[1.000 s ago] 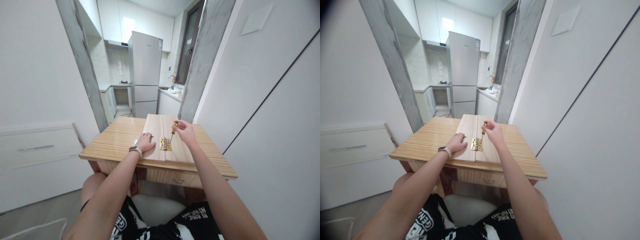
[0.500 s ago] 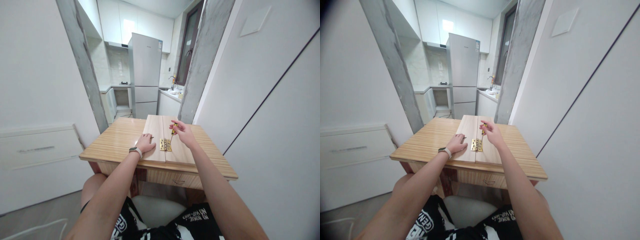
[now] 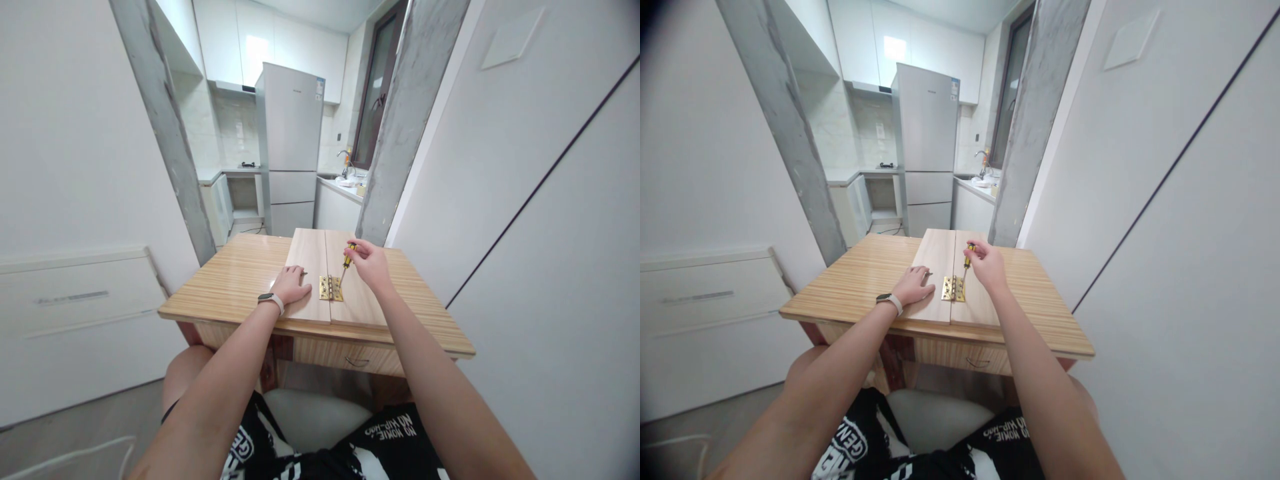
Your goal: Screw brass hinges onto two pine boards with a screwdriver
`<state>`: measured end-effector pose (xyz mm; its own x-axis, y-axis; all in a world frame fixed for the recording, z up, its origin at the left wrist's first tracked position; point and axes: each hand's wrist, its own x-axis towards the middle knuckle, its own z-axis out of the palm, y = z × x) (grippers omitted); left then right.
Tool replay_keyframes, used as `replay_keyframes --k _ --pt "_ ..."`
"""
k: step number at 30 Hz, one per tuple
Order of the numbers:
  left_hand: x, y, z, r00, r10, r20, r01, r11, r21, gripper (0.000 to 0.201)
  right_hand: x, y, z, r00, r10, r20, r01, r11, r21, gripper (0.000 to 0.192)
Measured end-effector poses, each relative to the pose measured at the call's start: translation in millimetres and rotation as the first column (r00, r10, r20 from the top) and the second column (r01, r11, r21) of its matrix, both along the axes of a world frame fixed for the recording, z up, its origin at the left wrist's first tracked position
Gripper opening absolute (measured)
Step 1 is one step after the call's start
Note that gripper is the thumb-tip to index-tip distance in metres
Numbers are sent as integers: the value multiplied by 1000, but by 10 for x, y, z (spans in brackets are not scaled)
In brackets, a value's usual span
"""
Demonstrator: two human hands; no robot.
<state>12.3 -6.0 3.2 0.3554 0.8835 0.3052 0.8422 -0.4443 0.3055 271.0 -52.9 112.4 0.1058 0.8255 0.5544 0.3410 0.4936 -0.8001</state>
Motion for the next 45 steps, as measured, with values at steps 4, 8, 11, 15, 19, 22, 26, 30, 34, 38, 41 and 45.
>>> replay_keyframes --k 4,8,11,15,19,22,26,30,34,38,41,45 --pt "8 -11 17 1000 -3 -17 3 1000 2 59 -51 -29 0 983 -169 66 163 984 76 38" --pt "9 -8 9 1000 -5 -15 5 1000 13 59 -55 10 -24 999 -18 -34 20 999 37 41" --pt "8 -6 4 1000 -2 -8 2 1000 11 61 -36 48 -40 987 103 -120 -105 994 -15 47" --pt "7 -10 14 1000 5 -11 -5 1000 -2 61 6 65 -30 972 205 -113 -213 975 -64 49" --pt "8 -13 18 1000 5 -18 -5 1000 -7 61 51 56 -9 955 275 -108 -285 954 -89 50" --pt "9 -11 13 1000 6 -16 -6 1000 2 61 61 55 0 964 242 -112 -253 962 -98 48" --pt "8 -11 11 1000 2 -18 -2 1000 2 60 28 48 14 981 164 -102 -173 981 -90 46" --pt "8 -11 9 1000 1 -12 -1 1000 6 59 -27 20 28 998 29 -57 -31 999 -36 42" --pt "11 -6 5 1000 10 -11 -10 1000 0 60 -61 -2 23 986 -161 38 158 984 81 32" --pt "13 0 5 1000 8 -10 -8 1000 -1 58 -69 -7 15 998 -17 -65 20 999 43 38" --pt "12 5 2 1000 9 -10 -9 1000 -1 58 -56 -5 7 984 111 -142 -116 993 -28 45" --pt "12 9 -4 1000 7 -10 -7 1000 1 59 -21 13 -7 975 186 -119 -194 979 -59 49"
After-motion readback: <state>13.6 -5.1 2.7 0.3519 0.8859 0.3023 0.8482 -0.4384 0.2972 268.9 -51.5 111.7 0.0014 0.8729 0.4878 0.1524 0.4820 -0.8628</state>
